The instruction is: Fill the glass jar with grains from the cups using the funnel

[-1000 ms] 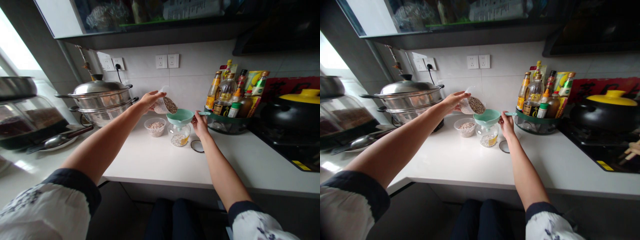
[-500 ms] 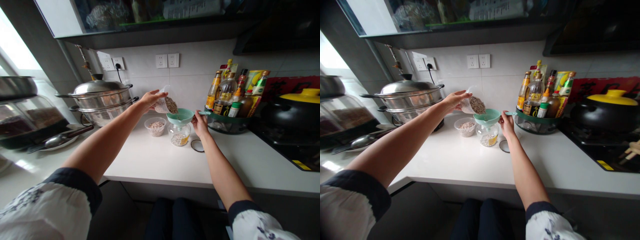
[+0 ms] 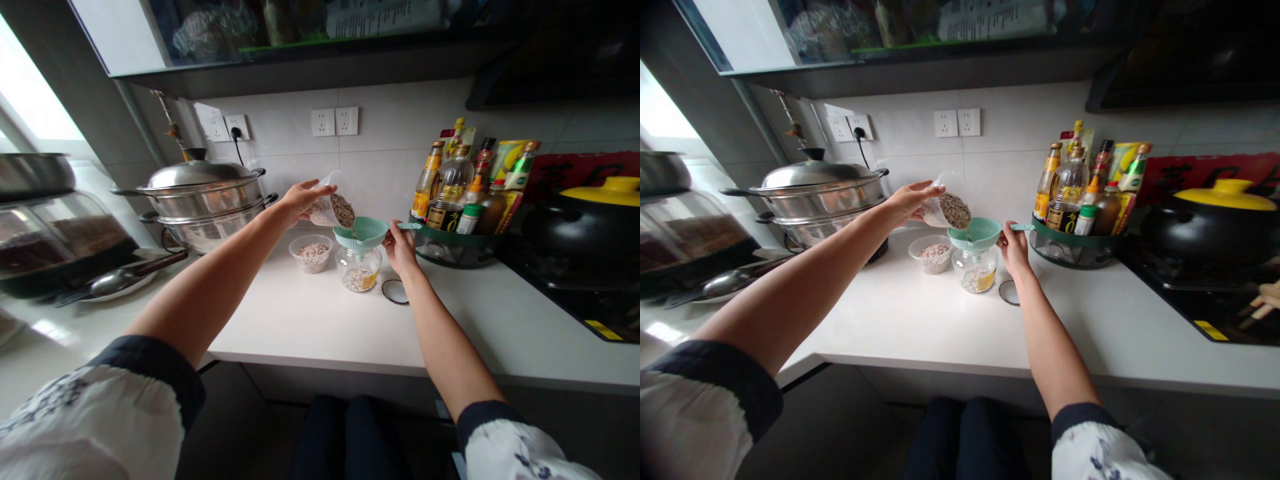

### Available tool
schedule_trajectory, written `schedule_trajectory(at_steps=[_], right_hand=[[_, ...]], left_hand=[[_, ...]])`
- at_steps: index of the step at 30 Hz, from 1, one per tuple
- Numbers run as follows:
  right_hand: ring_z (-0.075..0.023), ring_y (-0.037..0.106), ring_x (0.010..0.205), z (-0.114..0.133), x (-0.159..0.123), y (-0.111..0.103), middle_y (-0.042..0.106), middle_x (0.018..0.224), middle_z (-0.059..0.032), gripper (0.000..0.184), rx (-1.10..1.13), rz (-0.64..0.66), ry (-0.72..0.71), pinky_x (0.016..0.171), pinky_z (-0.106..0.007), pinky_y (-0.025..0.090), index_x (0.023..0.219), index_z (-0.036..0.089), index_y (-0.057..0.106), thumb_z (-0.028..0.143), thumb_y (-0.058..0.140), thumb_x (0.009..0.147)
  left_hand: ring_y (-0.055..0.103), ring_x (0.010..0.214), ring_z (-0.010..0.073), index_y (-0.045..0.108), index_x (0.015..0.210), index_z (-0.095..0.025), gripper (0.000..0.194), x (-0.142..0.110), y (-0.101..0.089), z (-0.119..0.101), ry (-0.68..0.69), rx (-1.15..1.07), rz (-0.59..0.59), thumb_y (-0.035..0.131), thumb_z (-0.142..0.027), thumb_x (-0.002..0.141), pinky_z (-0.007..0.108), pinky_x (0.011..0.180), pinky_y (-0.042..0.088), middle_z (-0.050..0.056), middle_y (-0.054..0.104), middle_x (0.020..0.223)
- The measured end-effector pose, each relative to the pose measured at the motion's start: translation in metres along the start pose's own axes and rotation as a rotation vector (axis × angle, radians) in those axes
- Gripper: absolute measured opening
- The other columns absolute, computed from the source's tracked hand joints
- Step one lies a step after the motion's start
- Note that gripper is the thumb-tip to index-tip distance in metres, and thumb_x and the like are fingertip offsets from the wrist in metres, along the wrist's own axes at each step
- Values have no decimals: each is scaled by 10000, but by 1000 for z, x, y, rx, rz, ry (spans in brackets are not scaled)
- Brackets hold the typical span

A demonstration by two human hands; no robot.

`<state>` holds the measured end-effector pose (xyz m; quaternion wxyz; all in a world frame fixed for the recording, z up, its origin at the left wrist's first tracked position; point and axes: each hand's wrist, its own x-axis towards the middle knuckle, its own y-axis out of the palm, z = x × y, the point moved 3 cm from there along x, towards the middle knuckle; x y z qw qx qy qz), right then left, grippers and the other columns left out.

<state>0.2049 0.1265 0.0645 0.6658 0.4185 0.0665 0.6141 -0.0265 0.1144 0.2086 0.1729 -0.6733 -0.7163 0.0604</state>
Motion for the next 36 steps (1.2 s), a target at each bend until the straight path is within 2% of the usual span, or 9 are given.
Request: schedule_trajectory(at_steps=[36], right_hand=[[-73,498,547,1,-2,0,520,603,85,338,-43,8,-2,515,-208,405,797,254,539,419,780,626]], left_hand=[[637,1027,290,454,1375,-254,900,-2,3,-1,30,44,14,792,-520,584,383,842,497,125,653,1163]])
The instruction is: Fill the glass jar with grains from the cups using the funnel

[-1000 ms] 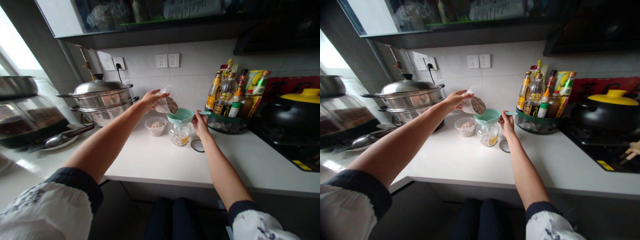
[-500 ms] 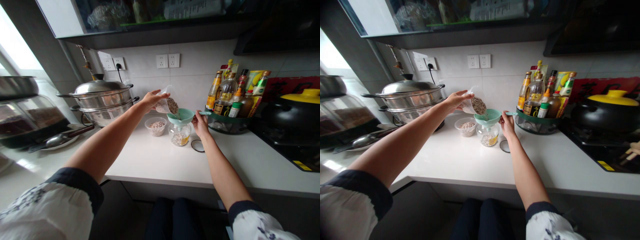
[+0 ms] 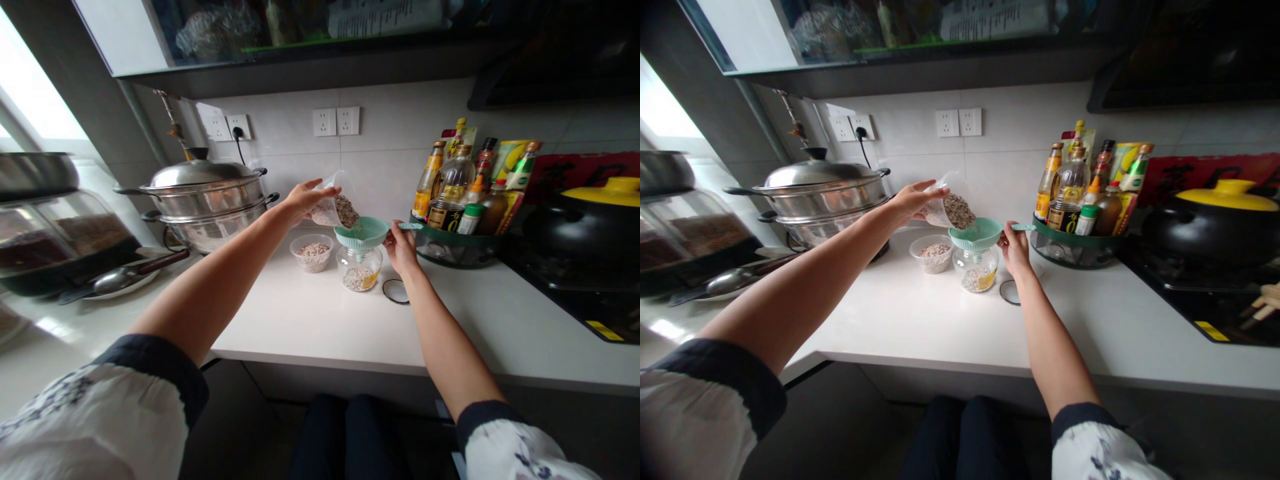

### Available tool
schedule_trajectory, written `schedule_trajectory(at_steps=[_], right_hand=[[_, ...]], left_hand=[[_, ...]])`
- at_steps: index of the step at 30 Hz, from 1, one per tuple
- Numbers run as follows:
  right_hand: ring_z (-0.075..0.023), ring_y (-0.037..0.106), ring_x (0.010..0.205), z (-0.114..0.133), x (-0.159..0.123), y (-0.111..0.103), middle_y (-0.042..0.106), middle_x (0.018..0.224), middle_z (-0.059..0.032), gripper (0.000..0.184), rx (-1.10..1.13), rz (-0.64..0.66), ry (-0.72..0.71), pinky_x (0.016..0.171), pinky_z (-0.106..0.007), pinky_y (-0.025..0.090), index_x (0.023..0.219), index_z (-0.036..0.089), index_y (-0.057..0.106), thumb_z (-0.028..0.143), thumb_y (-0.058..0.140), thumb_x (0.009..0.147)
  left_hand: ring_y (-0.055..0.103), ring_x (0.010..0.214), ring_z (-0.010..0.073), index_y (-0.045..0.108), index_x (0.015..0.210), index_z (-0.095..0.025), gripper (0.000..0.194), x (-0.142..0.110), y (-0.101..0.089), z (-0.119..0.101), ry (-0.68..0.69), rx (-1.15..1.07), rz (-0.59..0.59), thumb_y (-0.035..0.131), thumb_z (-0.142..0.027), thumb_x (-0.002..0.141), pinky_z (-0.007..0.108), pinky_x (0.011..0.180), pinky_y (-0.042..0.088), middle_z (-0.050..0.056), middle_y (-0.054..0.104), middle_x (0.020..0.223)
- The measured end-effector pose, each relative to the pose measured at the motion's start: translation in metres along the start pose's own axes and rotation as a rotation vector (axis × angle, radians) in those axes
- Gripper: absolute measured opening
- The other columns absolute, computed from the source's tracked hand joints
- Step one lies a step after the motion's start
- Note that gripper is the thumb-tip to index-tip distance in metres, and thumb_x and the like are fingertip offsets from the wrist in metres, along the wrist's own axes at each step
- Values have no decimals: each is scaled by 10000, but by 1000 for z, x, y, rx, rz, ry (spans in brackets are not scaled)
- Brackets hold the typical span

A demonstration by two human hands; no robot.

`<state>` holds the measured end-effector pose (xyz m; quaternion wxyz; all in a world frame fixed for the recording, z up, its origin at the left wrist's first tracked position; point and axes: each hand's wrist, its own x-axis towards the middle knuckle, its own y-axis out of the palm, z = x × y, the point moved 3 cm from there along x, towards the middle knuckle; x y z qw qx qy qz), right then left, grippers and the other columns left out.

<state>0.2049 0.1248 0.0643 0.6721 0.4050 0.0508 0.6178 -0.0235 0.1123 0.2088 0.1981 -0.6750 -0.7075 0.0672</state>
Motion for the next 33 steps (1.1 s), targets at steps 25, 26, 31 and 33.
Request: schedule_trajectory(at_steps=[25,26,31,33], right_hand=[[-63,470,521,-1,1,-1,512,586,89,323,15,10,-11,494,-199,383,780,250,540,411,779,635],[-62,466,516,-1,1,-1,509,583,90,322,12,8,-14,492,-199,382,781,251,539,412,778,637],[-52,441,498,-1,1,-1,496,571,93,314,38,23,-17,475,-190,366,781,245,544,393,784,642],[-52,440,498,-1,1,0,491,569,92,315,43,28,-18,472,-189,362,780,242,545,391,785,642]], left_hand=[[633,1037,288,435,1387,-255,899,1,0,2,-7,8,8,781,-525,602,374,849,501,117,642,1191],[631,1041,288,435,1387,-253,901,0,0,2,-5,6,12,782,-524,602,371,853,498,118,641,1194],[616,1069,293,433,1388,-248,904,-3,0,-1,-3,7,14,786,-517,601,376,866,490,126,631,1210],[606,1087,299,437,1386,-245,900,-4,0,-2,-5,14,11,788,-514,602,378,874,487,129,624,1222]])
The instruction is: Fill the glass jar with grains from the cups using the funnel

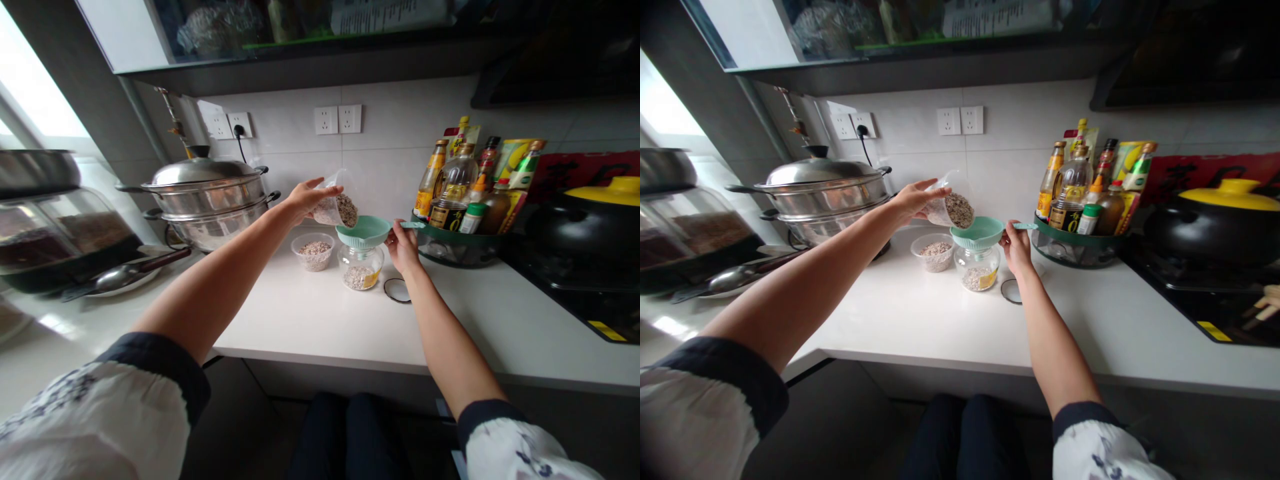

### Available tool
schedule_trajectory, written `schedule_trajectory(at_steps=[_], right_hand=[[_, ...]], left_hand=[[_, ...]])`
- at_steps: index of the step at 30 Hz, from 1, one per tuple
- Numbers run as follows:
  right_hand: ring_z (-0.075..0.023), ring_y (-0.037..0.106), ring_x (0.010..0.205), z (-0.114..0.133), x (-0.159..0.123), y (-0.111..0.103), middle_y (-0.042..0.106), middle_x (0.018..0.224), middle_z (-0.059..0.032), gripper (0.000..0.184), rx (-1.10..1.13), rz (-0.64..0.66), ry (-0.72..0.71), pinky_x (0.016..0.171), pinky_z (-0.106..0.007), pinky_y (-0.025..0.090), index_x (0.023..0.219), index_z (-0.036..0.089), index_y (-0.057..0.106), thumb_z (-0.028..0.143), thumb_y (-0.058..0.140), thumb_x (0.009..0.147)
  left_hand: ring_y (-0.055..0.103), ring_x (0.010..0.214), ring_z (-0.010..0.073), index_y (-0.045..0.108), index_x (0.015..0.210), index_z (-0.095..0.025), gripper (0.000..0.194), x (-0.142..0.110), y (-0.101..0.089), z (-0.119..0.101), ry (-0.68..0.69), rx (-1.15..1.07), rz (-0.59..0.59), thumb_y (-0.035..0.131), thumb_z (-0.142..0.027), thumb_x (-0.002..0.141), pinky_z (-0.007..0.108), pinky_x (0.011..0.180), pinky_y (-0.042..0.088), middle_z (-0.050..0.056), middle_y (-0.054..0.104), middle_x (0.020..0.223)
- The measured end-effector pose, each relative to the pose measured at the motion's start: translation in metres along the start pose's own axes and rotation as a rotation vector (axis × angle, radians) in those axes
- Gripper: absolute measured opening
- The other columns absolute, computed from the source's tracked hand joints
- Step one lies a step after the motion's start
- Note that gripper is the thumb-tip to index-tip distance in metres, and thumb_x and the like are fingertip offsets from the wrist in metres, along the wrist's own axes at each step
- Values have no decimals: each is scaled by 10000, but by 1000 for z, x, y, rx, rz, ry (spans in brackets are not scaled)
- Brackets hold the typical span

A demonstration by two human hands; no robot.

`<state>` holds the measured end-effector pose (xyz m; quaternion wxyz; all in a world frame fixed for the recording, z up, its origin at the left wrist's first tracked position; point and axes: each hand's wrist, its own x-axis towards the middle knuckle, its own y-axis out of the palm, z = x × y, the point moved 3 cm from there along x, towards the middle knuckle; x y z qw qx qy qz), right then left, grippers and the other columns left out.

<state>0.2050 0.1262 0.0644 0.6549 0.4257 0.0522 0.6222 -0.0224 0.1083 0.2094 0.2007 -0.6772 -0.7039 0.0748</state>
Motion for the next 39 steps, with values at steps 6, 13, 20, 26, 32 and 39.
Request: schedule_trajectory(at_steps=[6,13,20,26,32,39], right_hand=[[-52,440,504,1,0,0,494,574,91,312,-7,-4,0,473,-188,354,781,241,543,384,783,642],[-56,447,511,-1,1,-1,503,584,90,329,-20,-16,7,477,-192,358,785,246,538,399,784,627],[-62,461,527,-2,1,-2,515,595,88,338,-14,-18,7,492,-197,377,784,251,539,406,789,617],[-64,452,514,0,-1,0,493,578,90,332,-36,-7,4,490,-203,376,779,249,527,418,776,637],[-65,456,515,1,-1,1,494,580,90,358,-40,-17,6,492,-203,380,788,251,525,429,786,621],[-65,470,518,0,-1,-1,495,579,93,362,-53,-26,10,507,-206,398,791,249,519,435,781,624]], left_hand=[[579,1132,308,440,1382,-268,901,1,0,0,4,31,-7,784,-532,592,399,897,478,116,614,1241],[582,1122,313,438,1388,-252,921,-1,0,-2,12,26,5,801,-507,581,369,845,502,132,616,1232],[581,1128,303,434,1388,-256,916,-4,0,-4,12,42,9,792,-520,587,369,867,495,120,625,1223],[584,1122,307,439,1384,-265,912,-1,0,-2,20,49,10,786,-537,585,366,850,503,123,606,1252],[593,1105,302,438,1386,-260,917,-3,1,-4,17,46,5,787,-536,585,363,852,502,120,609,1248],[594,1101,308,432,1391,-265,929,-4,1,-4,10,58,7,790,-536,578,383,856,499,122,605,1254]])
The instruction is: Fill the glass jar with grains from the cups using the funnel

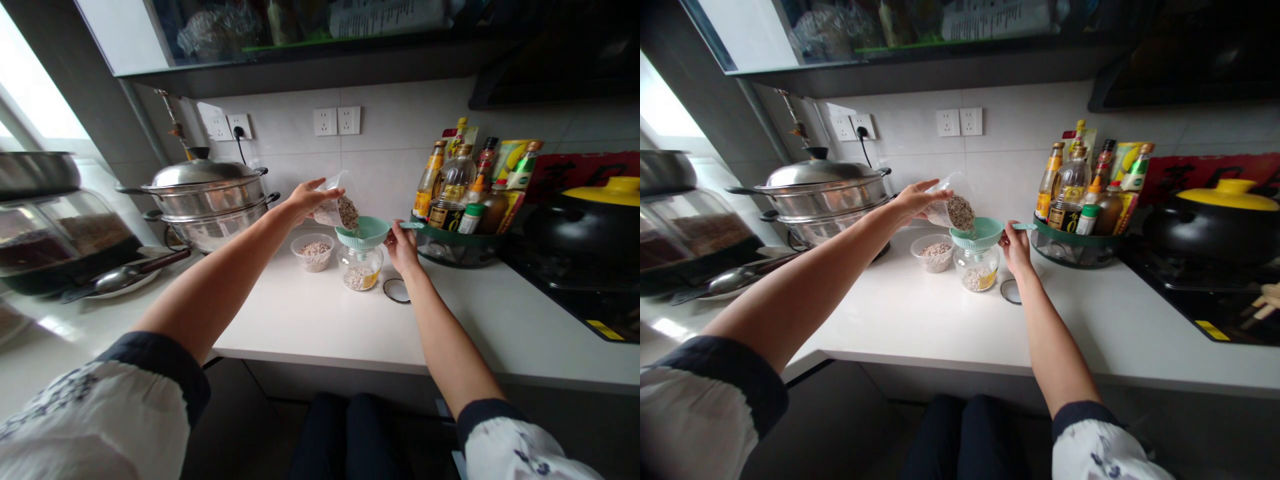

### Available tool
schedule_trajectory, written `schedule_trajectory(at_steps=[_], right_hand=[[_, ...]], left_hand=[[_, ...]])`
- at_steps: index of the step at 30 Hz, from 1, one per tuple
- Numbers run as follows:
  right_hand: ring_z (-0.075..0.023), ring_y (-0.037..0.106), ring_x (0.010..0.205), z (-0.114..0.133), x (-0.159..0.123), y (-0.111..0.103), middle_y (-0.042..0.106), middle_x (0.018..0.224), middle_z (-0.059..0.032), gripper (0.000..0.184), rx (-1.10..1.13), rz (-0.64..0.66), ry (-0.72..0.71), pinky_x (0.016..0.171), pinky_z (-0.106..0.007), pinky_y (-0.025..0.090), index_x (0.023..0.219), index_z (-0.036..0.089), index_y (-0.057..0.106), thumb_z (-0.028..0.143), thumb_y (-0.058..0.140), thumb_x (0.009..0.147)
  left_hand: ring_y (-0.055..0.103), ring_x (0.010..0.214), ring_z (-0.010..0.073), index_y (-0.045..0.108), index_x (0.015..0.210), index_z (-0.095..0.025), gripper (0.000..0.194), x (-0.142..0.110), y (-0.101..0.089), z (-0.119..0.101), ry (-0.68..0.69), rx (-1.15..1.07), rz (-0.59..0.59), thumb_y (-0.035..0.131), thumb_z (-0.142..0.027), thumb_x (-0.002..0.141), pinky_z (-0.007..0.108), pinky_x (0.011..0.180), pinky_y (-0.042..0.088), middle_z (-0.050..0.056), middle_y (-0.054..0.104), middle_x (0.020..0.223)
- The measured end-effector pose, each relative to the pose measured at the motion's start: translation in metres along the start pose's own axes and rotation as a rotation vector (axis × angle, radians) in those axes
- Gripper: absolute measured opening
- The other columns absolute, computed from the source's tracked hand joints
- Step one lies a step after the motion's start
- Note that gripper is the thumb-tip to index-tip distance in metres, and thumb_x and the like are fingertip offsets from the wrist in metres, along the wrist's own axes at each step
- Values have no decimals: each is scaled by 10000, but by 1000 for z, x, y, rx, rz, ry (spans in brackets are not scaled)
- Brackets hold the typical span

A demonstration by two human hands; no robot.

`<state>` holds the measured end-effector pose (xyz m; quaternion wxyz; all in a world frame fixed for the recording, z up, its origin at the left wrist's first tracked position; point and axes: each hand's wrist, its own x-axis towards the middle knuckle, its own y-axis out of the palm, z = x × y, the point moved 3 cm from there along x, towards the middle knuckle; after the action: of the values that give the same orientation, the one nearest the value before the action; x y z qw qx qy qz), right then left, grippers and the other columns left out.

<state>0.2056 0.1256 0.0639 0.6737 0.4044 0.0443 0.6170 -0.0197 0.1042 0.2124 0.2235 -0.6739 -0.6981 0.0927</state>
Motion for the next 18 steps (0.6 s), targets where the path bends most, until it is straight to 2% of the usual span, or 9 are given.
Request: schedule_trajectory(at_steps=[18], right_hand=[[-63,491,535,1,0,0,516,598,90,374,23,15,1,513,-199,400,806,247,528,429,792,614]], left_hand=[[603,1081,299,433,1390,-256,933,2,1,2,-3,-5,-9,785,-549,577,373,837,501,136,615,1230]])
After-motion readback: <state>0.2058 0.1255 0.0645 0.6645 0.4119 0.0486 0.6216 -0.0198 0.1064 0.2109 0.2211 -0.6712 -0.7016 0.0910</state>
